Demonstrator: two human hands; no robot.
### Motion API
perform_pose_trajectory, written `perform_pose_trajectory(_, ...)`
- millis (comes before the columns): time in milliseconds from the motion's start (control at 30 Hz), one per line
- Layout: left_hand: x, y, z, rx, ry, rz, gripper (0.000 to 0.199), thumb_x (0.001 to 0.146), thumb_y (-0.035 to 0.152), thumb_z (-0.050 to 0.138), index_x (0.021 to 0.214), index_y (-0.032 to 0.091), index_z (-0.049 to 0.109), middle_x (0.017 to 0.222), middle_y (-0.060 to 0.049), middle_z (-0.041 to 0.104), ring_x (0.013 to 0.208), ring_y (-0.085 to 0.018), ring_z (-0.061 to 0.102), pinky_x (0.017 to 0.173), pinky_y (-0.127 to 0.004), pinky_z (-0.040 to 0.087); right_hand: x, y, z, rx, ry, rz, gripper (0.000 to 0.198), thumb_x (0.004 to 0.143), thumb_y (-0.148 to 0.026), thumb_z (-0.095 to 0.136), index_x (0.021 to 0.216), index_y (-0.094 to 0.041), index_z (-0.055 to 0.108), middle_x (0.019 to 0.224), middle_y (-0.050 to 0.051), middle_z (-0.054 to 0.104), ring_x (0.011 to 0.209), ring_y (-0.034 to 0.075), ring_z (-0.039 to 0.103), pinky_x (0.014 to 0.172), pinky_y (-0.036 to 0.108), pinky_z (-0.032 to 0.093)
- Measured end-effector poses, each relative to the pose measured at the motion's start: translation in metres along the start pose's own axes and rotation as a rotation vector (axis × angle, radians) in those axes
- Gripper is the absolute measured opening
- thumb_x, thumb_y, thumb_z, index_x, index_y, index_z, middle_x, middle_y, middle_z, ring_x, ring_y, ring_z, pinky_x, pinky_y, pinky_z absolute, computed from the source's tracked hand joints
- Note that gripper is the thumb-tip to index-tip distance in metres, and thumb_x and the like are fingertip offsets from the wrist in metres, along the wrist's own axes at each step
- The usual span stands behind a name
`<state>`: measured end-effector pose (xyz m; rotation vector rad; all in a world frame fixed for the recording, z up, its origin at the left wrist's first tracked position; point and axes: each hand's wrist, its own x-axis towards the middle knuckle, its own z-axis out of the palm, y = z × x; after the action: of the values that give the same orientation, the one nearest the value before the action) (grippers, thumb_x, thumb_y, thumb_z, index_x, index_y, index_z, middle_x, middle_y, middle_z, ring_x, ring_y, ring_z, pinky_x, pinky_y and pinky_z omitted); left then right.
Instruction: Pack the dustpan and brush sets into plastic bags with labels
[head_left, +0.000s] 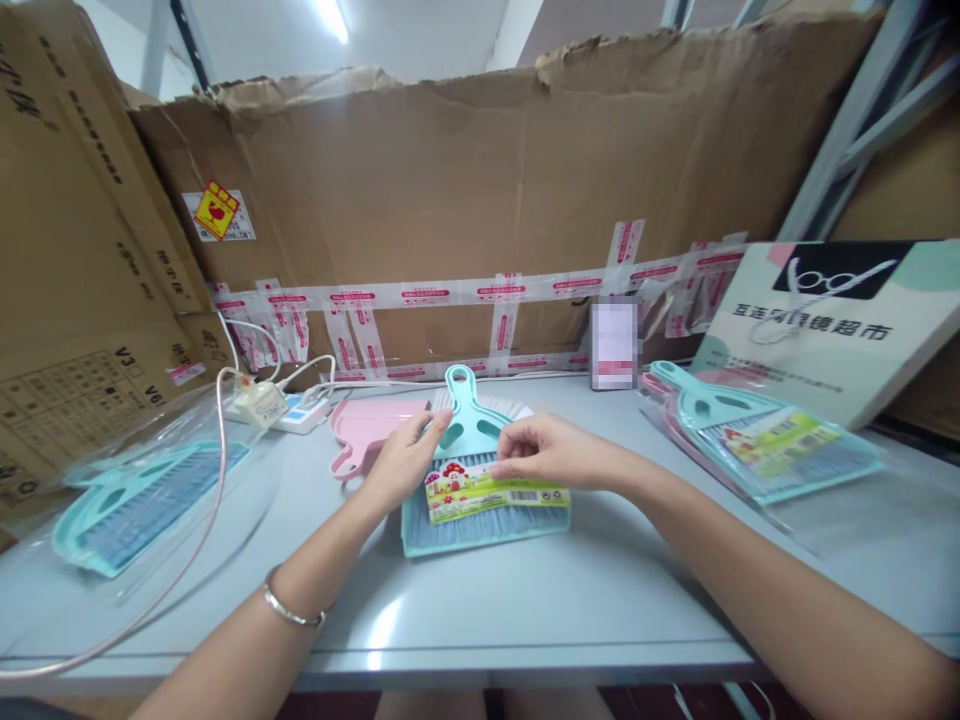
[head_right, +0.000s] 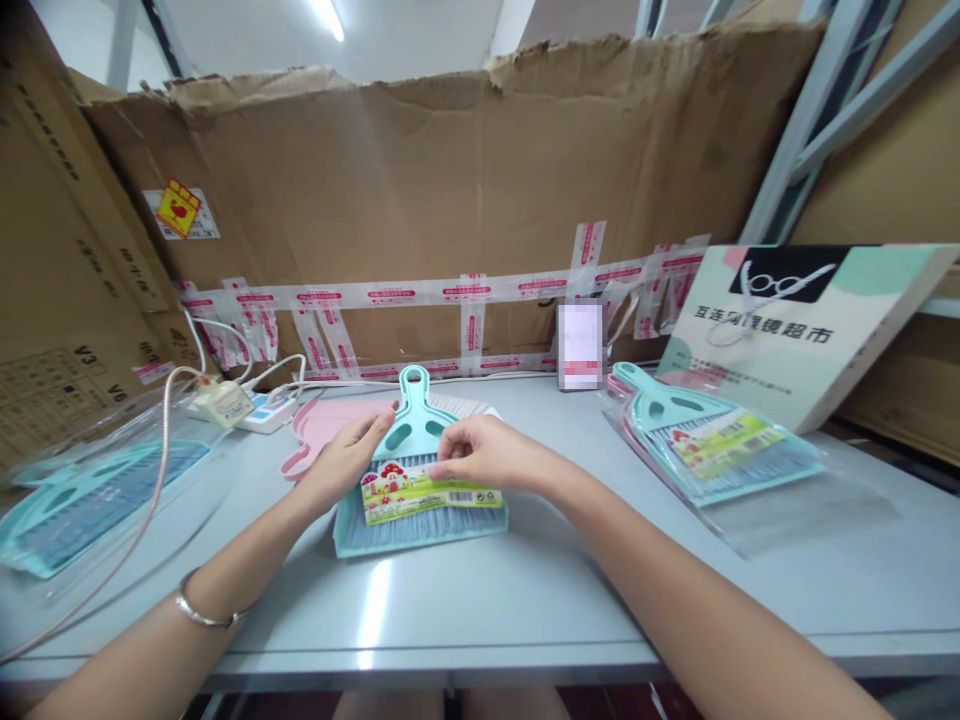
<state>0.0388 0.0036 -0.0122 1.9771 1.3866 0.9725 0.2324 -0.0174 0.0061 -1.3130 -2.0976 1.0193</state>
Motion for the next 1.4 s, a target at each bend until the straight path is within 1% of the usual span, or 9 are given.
perform_pose_trajectory(367,-0.001,0.001,-0.004,-0.057,0.019,-0.005,0.048,0.070,0.053,0.056,0.102,0.018,0.060,0.104,-0.009,0.065,0.100,-0.028,0.056,0.084,-0.036,0.043,0.002,0.008,0.005,-0.219,0.236,-0.051,0.024,0.067,-0.034,0.063,0.056,-0.018,0.048,0.054,-0.004,0.049,0.052,0.009,0.042,0.049,0.022,0.030)
perform_pose_trajectory(700,-0.002,0.000,-0.005,-0.018,-0.073,0.022,0.061,0.056,0.041,0.071,0.109,0.016,0.052,0.095,-0.006,0.063,0.090,-0.025,0.059,0.079,-0.039,0.045,0.001,0.005,0.011,-0.302,0.360,-0.075,0.029,0.065,-0.039,0.064,0.064,-0.021,0.041,0.067,-0.002,0.050,0.064,0.014,0.045,0.056,0.026,0.033)
perform_pose_trajectory(833,0.000,0.006,-0.013,-0.153,-0.017,-0.039,0.055,0.057,0.037,0.073,0.105,0.018,0.052,0.097,-0.005,0.063,0.091,-0.024,0.060,0.080,-0.037,0.047,0.000,0.005,0.004,-0.154,0.837,-0.220,0.057,0.055,-0.049,0.072,0.096,-0.022,0.043,0.105,0.008,0.047,0.094,0.023,0.048,0.081,0.035,0.040)
perform_pose_trajectory(900,0.001,0.008,-0.017,-0.289,0.065,-0.082,0.056,0.057,0.037,0.074,0.104,0.018,0.051,0.096,-0.005,0.064,0.089,-0.023,0.062,0.076,-0.035,0.050,0.002,0.004,0.000,0.083,1.059,-0.234,0.073,0.054,-0.049,0.073,0.111,-0.024,0.035,0.124,0.011,0.037,0.109,0.024,0.043,0.090,0.037,0.037)
perform_pose_trajectory(933,0.002,0.009,-0.018,-0.362,0.118,-0.098,0.057,0.057,0.038,0.074,0.104,0.018,0.050,0.096,-0.006,0.064,0.088,-0.023,0.062,0.074,-0.034,0.050,0.003,0.004,0.000,0.249,1.081,-0.227,0.077,0.054,-0.050,0.072,0.114,-0.025,0.031,0.128,0.012,0.034,0.112,0.023,0.043,0.091,0.036,0.038)
perform_pose_trajectory(1033,0.003,0.008,-0.016,-0.529,0.260,-0.086,0.058,0.058,0.040,0.074,0.105,0.018,0.048,0.098,-0.006,0.063,0.087,-0.022,0.063,0.072,-0.033,0.052,0.008,0.002,0.010,0.776,0.728,-0.176,0.073,0.055,-0.052,0.071,0.113,-0.026,0.034,0.124,0.009,0.045,0.105,0.023,0.052,0.084,0.036,0.045)
perform_pose_trajectory(1133,0.000,0.008,-0.008,-0.517,0.320,-0.029,0.055,0.059,0.040,0.074,0.103,0.018,0.048,0.097,-0.005,0.062,0.087,-0.021,0.062,0.072,-0.032,0.052,0.011,-0.002,0.031,1.098,0.359,-0.071,0.053,0.062,-0.046,0.069,0.105,-0.025,0.047,0.110,0.006,0.060,0.094,0.021,0.060,0.077,0.035,0.049)
perform_pose_trajectory(1300,-0.005,0.008,0.001,-0.323,0.257,0.035,0.057,0.065,0.045,0.068,0.109,0.018,0.044,0.102,-0.007,0.059,0.094,-0.022,0.059,0.079,-0.034,0.049,0.011,-0.003,0.047,1.292,0.435,0.014,0.041,0.064,-0.030,0.073,0.101,-0.025,0.057,0.098,0.001,0.068,0.091,0.020,0.063,0.073,0.033,0.053)
perform_pose_trajectory(1400,-0.005,0.014,-0.020,-0.114,0.387,0.146,0.062,0.073,0.046,0.061,0.122,0.017,0.036,0.116,-0.012,0.051,0.104,-0.024,0.053,0.086,-0.036,0.044,0.011,0.001,0.042,1.299,0.469,-0.001,0.041,0.064,-0.030,0.073,0.102,-0.027,0.058,0.100,0.000,0.068,0.092,0.019,0.063,0.074,0.032,0.054)
